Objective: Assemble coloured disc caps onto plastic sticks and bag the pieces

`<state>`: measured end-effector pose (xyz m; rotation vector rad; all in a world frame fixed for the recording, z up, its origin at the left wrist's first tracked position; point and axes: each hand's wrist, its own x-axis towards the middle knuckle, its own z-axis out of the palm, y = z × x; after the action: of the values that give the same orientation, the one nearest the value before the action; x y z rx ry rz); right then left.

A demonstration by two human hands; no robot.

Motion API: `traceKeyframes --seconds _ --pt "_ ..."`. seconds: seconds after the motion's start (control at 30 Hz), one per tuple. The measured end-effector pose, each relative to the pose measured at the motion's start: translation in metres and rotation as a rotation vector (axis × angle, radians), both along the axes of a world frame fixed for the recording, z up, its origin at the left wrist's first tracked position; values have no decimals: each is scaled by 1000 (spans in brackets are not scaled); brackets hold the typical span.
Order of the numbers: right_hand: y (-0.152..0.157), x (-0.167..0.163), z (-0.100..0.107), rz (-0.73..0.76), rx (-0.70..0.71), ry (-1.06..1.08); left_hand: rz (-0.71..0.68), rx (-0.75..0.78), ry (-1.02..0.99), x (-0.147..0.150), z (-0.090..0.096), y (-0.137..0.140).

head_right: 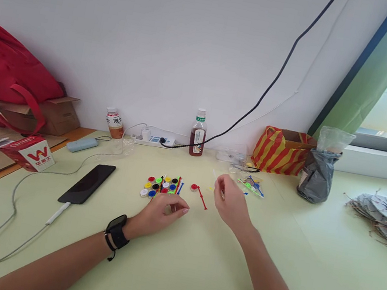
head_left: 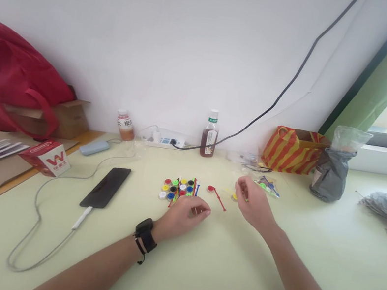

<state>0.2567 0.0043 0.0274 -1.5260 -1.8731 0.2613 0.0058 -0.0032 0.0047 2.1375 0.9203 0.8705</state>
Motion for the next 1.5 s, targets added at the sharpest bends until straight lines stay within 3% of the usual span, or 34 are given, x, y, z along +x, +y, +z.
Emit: traceKeyframes --seconds 0.1,0.17,0.63,0.7,0.8,0.9,1.17,1.5 --pt "-4 3 -2 67 -283 -350 -41 37 50 0 0 -3" --pt "-5 2 -4 69 -355 -449 -43 47 66 0 0 -3" --pt "23 4 -29 -110 -193 -430 -31 57 86 1 1 -3" --pt "21 1 -31 -94 -89 -407 -28 61 80 1 1 -3" --pt "16 -8 -34 48 30 -362 -23 79 94 1 1 -4" --pt "13 -19 -37 161 9 -356 -26 88 115 1 2 -4" --pt "5 -19 -32 238 0 -169 -27 88 139 1 2 -4" --pt "10 -25 -33 252 -50 337 -35 98 130 0 1 -5"
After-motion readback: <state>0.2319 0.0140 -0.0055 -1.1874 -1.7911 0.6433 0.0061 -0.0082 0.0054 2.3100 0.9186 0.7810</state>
